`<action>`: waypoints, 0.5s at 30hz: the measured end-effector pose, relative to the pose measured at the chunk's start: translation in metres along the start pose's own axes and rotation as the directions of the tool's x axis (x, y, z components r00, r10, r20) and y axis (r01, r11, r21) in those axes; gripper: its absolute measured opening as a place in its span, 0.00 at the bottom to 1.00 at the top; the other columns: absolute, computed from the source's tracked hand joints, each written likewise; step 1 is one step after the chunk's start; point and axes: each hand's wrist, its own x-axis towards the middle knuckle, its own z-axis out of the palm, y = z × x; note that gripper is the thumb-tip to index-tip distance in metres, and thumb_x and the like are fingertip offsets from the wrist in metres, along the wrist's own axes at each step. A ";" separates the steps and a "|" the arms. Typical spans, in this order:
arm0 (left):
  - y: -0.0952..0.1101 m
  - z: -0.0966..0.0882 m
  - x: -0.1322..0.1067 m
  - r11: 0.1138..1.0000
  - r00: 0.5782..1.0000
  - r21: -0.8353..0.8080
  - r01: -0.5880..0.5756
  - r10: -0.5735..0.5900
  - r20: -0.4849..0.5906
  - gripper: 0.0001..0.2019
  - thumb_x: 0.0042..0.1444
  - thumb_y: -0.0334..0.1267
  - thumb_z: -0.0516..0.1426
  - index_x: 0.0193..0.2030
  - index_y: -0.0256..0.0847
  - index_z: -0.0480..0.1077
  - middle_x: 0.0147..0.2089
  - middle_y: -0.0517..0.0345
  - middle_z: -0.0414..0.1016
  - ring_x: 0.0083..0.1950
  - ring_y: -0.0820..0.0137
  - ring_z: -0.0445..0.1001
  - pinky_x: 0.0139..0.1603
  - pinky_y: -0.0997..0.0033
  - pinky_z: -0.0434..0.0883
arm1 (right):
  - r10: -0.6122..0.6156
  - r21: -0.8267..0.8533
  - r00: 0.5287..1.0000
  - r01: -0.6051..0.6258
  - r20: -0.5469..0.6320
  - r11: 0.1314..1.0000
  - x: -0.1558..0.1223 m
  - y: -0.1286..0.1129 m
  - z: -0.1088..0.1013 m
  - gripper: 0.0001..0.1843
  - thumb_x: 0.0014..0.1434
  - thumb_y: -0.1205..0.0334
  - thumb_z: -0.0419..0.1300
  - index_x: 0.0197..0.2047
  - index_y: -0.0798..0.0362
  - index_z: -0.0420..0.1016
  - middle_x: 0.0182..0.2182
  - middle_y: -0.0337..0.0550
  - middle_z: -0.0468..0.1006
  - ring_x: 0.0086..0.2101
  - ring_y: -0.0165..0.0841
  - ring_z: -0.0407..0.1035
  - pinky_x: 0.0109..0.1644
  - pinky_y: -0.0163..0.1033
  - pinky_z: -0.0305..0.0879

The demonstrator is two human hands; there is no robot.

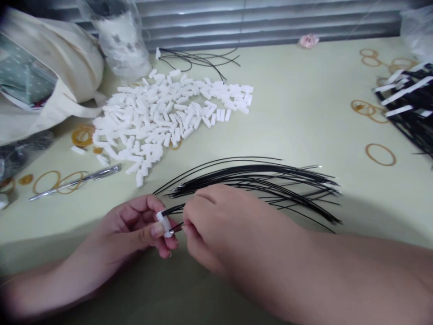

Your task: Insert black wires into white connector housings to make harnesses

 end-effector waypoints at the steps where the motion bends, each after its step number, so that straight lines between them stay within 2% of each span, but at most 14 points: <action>1: 0.000 0.000 0.000 1.000 1.000 0.007 -0.002 0.002 -0.004 0.06 0.54 0.31 0.61 0.32 0.35 0.66 0.27 0.57 0.78 0.30 0.74 0.78 0.32 0.78 0.75 | 0.008 0.002 1.000 -0.008 -0.002 1.000 0.002 -0.001 0.000 0.09 0.57 0.71 0.52 0.28 0.55 0.70 0.24 0.38 0.69 0.26 0.28 0.61 0.29 0.35 0.55; 5: 0.000 0.000 -0.002 1.000 1.000 0.022 -0.003 0.003 -0.014 0.07 0.53 0.31 0.62 0.31 0.35 0.66 0.27 0.57 0.78 0.29 0.74 0.78 0.32 0.79 0.75 | 0.008 -0.015 1.000 -0.008 -0.029 1.000 0.006 -0.009 0.004 0.10 0.57 0.72 0.53 0.28 0.54 0.72 0.24 0.39 0.71 0.27 0.29 0.63 0.30 0.35 0.57; 9: 0.001 0.000 -0.002 1.000 1.000 0.006 0.028 -0.028 0.011 0.06 0.54 0.31 0.61 0.32 0.35 0.66 0.27 0.56 0.79 0.29 0.74 0.78 0.31 0.79 0.75 | 0.039 0.062 0.998 -0.042 0.048 0.997 0.004 -0.009 -0.001 0.09 0.57 0.70 0.53 0.28 0.53 0.71 0.25 0.38 0.71 0.27 0.28 0.63 0.30 0.34 0.57; 12: 0.001 0.001 -0.001 1.000 0.999 -0.002 0.020 -0.020 0.025 0.07 0.54 0.29 0.61 0.32 0.36 0.65 0.27 0.57 0.79 0.28 0.74 0.78 0.31 0.80 0.75 | 0.143 0.098 0.987 -0.150 0.077 0.984 0.009 0.007 -0.009 0.08 0.58 0.67 0.54 0.28 0.53 0.70 0.26 0.37 0.71 0.26 0.27 0.63 0.28 0.33 0.57; 15: 0.001 0.003 0.000 1.000 0.999 0.016 0.023 -0.023 0.034 0.07 0.52 0.29 0.62 0.31 0.35 0.66 0.27 0.57 0.79 0.28 0.75 0.78 0.31 0.81 0.74 | 0.186 0.041 0.982 -0.185 -0.018 0.982 0.021 0.030 -0.007 0.04 0.59 0.63 0.56 0.34 0.53 0.72 0.33 0.39 0.73 0.33 0.28 0.66 0.33 0.33 0.60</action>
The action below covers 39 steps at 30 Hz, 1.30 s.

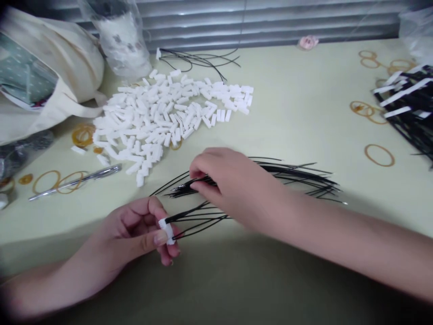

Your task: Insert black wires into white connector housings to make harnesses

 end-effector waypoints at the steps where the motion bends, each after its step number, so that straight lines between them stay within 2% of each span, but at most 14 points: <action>1: 0.000 0.000 0.000 1.000 1.000 0.000 0.004 -0.004 0.000 0.07 0.52 0.30 0.62 0.31 0.35 0.66 0.26 0.56 0.79 0.28 0.75 0.78 0.31 0.81 0.74 | -0.028 -0.015 1.000 0.028 0.004 0.999 0.005 0.006 0.003 0.05 0.59 0.63 0.57 0.36 0.53 0.72 0.36 0.40 0.73 0.36 0.29 0.66 0.36 0.34 0.61; 4: 0.000 0.000 0.000 1.000 1.000 -0.020 0.013 -0.013 -0.001 0.08 0.52 0.30 0.62 0.30 0.35 0.65 0.26 0.56 0.79 0.27 0.75 0.77 0.30 0.80 0.74 | -0.109 -0.054 0.993 0.111 0.039 0.992 0.013 0.018 0.012 0.06 0.61 0.65 0.54 0.35 0.55 0.72 0.36 0.41 0.72 0.38 0.30 0.65 0.41 0.35 0.61; 6: -0.001 0.000 -0.001 0.999 1.000 -0.030 0.016 -0.016 0.003 0.08 0.52 0.30 0.62 0.30 0.35 0.65 0.26 0.56 0.79 0.27 0.75 0.77 0.30 0.80 0.74 | -0.101 -0.079 0.995 0.102 0.022 0.992 0.014 0.018 0.013 0.07 0.62 0.67 0.53 0.33 0.56 0.71 0.34 0.42 0.72 0.37 0.29 0.64 0.40 0.34 0.61; 10: -0.001 -0.001 0.000 0.999 1.000 -0.036 0.006 -0.005 0.005 0.07 0.54 0.29 0.61 0.31 0.35 0.65 0.27 0.57 0.79 0.29 0.74 0.78 0.31 0.79 0.74 | -0.021 -0.055 0.999 0.018 -0.043 0.998 0.006 0.005 0.003 0.07 0.62 0.66 0.52 0.34 0.56 0.68 0.32 0.40 0.72 0.32 0.27 0.65 0.33 0.33 0.60; 13: -0.001 -0.001 0.000 0.997 1.000 -0.072 -0.018 0.018 -0.011 0.05 0.54 0.28 0.61 0.33 0.35 0.66 0.28 0.59 0.78 0.30 0.74 0.78 0.32 0.78 0.75 | -0.060 -0.023 0.994 0.058 -0.097 0.998 -0.006 -0.010 -0.007 0.07 0.62 0.66 0.51 0.33 0.54 0.67 0.29 0.38 0.71 0.27 0.26 0.63 0.29 0.32 0.58; 17: -0.002 -0.002 -0.001 0.996 0.999 -0.075 -0.044 0.043 -0.010 0.04 0.55 0.28 0.60 0.34 0.35 0.67 0.29 0.58 0.79 0.31 0.74 0.78 0.33 0.78 0.75 | -0.118 -0.030 0.993 0.118 0.001 0.993 -0.024 -0.027 -0.008 0.08 0.61 0.66 0.50 0.33 0.52 0.68 0.29 0.40 0.71 0.29 0.29 0.64 0.31 0.35 0.59; 22: -0.002 -0.003 0.001 0.997 0.999 -0.062 -0.034 0.033 -0.016 0.05 0.54 0.29 0.61 0.34 0.36 0.67 0.28 0.58 0.78 0.31 0.74 0.78 0.33 0.79 0.75 | -0.130 -0.069 0.985 0.139 0.114 0.988 -0.030 -0.027 0.003 0.11 0.62 0.66 0.48 0.33 0.51 0.71 0.27 0.41 0.71 0.31 0.31 0.65 0.33 0.38 0.61; 31: -0.002 -0.002 0.001 0.999 0.999 -0.049 -0.019 0.017 -0.036 0.06 0.53 0.30 0.62 0.33 0.35 0.67 0.28 0.58 0.77 0.31 0.73 0.78 0.33 0.77 0.75 | -0.180 -0.070 0.972 0.192 0.152 0.979 -0.028 -0.024 0.005 0.13 0.63 0.67 0.47 0.32 0.52 0.71 0.28 0.41 0.72 0.31 0.30 0.64 0.33 0.38 0.61; 39: -0.002 -0.002 0.001 0.999 0.999 -0.031 -0.037 0.036 -0.032 0.06 0.53 0.31 0.61 0.33 0.35 0.67 0.28 0.59 0.77 0.30 0.74 0.78 0.33 0.78 0.75 | -0.177 -0.102 0.979 0.188 0.106 0.977 -0.025 -0.031 0.006 0.14 0.64 0.67 0.47 0.32 0.52 0.72 0.28 0.41 0.72 0.30 0.29 0.64 0.33 0.37 0.60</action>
